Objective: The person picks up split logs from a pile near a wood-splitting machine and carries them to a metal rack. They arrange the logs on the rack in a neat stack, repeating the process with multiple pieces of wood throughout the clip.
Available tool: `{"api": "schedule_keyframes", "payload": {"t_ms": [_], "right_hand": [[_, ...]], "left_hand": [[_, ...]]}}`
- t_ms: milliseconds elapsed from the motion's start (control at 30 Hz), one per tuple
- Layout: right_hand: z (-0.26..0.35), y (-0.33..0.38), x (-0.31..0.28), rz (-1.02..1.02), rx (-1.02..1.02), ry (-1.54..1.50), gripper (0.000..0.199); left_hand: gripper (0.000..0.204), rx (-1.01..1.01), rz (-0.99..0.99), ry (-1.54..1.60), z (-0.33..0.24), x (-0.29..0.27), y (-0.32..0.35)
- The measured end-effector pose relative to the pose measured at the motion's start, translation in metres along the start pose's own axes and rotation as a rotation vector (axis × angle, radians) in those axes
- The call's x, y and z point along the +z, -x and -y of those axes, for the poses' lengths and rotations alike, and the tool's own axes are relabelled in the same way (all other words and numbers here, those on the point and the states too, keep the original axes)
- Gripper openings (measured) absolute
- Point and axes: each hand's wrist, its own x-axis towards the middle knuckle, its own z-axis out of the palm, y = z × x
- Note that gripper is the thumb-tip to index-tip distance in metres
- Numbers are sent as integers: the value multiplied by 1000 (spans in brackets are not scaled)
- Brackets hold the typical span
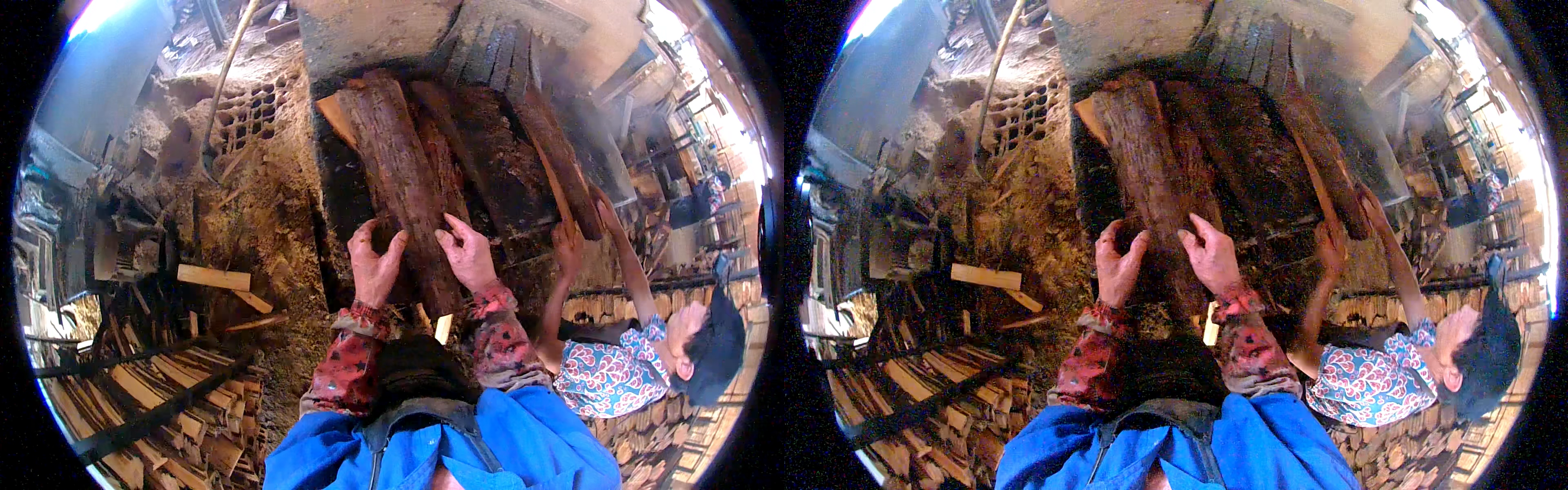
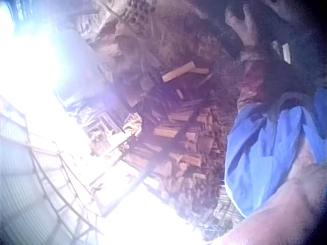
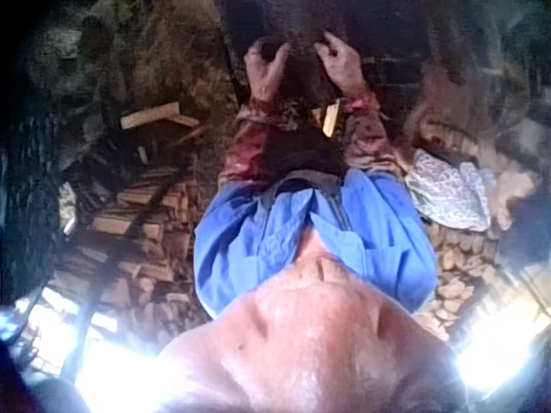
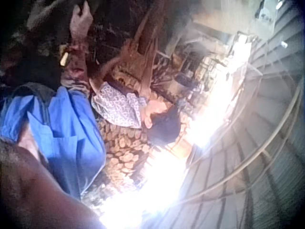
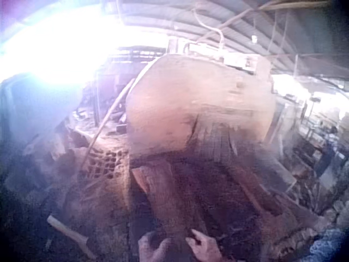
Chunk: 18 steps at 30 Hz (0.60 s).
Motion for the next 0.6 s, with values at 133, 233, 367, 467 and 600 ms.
{"api": "schedule_keyframes", "payload": {"t_ms": [133,233,367,467,600], "right_hand": [[7,-27,7,-201,-318,57,34],[13,-35,8,-225,-348,281,31],[15,0,1,-194,-341,283,31],[8,28,-9,-147,-329,239,35],[-4,32,-7,-113,-327,222,39]], "left_hand": [[48,-135,76,342,10,8,-12],[68,-202,147,444,8,4,-26],[75,-328,156,301,5,-5,-38],[86,-364,203,216,9,0,-52],[88,-506,246,227,25,14,-72]]}}
